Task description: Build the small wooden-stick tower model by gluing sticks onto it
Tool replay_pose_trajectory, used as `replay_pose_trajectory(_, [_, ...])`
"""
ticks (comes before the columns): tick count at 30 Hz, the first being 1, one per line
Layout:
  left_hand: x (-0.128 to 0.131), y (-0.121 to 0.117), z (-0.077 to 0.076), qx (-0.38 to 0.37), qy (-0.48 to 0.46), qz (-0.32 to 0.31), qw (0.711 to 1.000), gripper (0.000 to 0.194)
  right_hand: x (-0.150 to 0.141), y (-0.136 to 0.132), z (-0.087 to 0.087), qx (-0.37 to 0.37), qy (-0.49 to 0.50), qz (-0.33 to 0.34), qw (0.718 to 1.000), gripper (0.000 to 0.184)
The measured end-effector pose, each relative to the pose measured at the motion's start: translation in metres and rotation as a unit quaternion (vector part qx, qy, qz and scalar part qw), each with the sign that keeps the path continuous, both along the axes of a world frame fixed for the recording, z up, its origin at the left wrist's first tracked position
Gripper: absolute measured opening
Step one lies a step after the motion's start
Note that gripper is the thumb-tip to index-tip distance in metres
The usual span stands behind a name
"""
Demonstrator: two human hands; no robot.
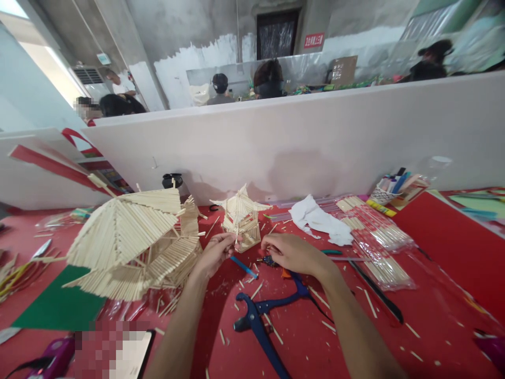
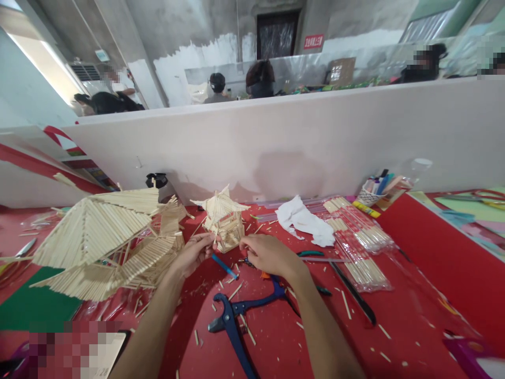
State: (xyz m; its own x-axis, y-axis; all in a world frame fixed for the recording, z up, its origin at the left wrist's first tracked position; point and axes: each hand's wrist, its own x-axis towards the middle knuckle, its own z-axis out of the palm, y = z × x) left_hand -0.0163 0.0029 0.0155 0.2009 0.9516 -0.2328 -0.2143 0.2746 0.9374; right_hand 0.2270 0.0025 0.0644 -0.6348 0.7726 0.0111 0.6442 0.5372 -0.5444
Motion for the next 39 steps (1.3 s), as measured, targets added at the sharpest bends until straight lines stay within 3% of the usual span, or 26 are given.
replay_pose_trajectory(11, [0.0,0.001,-0.003,-0.003,0.007,-0.004,1.0,0.03,-0.001,-0.003,0.006,-0.006,0.0,-0.002,1.0,0.024])
replay_pose_trajectory(29, [0.0,-0.001,-0.001,-0.004,0.003,0.002,1.0,0.03,-0.002,-0.001,-0.001,-0.025,-0.013,0.007,1.0,0.023])
replay_pose_trajectory(39, [0.001,-0.008,0.013,0.01,0.063,-0.069,0.996,0.023,0.0,0.0,-0.002,-0.022,-0.018,0.009,1.0,0.024])
